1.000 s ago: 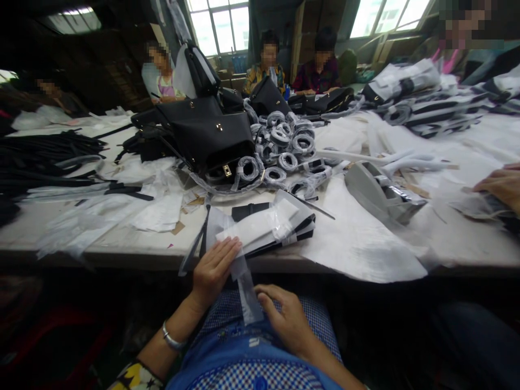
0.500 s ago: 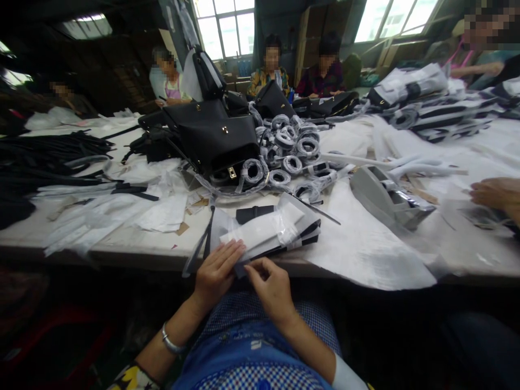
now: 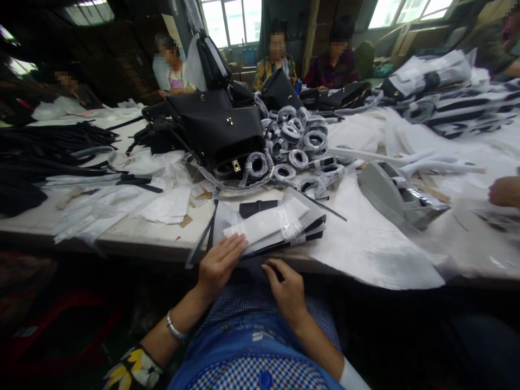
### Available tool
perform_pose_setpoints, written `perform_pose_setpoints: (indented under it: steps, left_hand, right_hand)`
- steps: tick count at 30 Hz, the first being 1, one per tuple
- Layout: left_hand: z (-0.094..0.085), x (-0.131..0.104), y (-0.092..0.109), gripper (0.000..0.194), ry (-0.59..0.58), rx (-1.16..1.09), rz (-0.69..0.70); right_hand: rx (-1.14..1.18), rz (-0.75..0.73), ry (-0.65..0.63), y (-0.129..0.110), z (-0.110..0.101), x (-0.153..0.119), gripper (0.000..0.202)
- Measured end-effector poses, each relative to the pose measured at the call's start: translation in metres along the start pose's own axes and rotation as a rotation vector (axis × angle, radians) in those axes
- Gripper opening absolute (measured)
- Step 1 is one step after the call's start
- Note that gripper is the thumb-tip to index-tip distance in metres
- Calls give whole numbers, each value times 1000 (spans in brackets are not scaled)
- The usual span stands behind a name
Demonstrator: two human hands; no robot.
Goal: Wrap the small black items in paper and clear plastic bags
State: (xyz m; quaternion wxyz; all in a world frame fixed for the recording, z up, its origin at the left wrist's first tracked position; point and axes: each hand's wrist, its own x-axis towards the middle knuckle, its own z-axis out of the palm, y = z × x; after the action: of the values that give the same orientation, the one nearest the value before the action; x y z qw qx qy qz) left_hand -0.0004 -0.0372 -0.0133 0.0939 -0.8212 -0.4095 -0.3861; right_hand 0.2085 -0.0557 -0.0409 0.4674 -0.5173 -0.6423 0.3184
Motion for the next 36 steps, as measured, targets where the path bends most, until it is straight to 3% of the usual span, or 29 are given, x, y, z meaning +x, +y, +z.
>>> perform_pose_setpoints:
  steps: [3, 6, 10, 13, 16, 19, 21, 26, 30, 36]
  left_hand:
    - [0, -1, 0, 47, -7, -1, 8]
    - [0, -1, 0, 47, 8, 4, 13]
    - [0, -2, 0, 46, -4, 14, 11]
    - [0, -2, 0, 46, -11, 14, 5]
    - [-1, 0, 1, 45, 5, 18, 7]
    - [-2, 2, 2, 43, 18, 17, 12]
    - [-2, 3, 3, 44, 22, 13, 13]
    - [1, 0, 2, 44, 28, 25, 11]
    - [5, -6, 0, 44, 20, 63, 3]
    - [8, -4, 2, 42, 44, 104, -8]
  right_hand:
    - [-109, -44, 22, 30, -5, -18, 31]
    - [-111, 6, -56, 47, 6, -30, 41]
    - [56, 93, -169, 35, 18, -35, 39]
    - [180, 69, -282, 15, 7, -36, 45]
    - [192, -73, -403, 3, -10, -31, 43]
    - [108, -309, -466, -1, -18, -18, 42]
    - [21, -462, -432, -4, -17, -8, 44]
    - [-270, -684, -191, -18, -14, 11, 27]
    - [-264, -917, -236, -17, -15, 17, 28]
    - [-182, -927, -289, -21, -18, 11, 30]
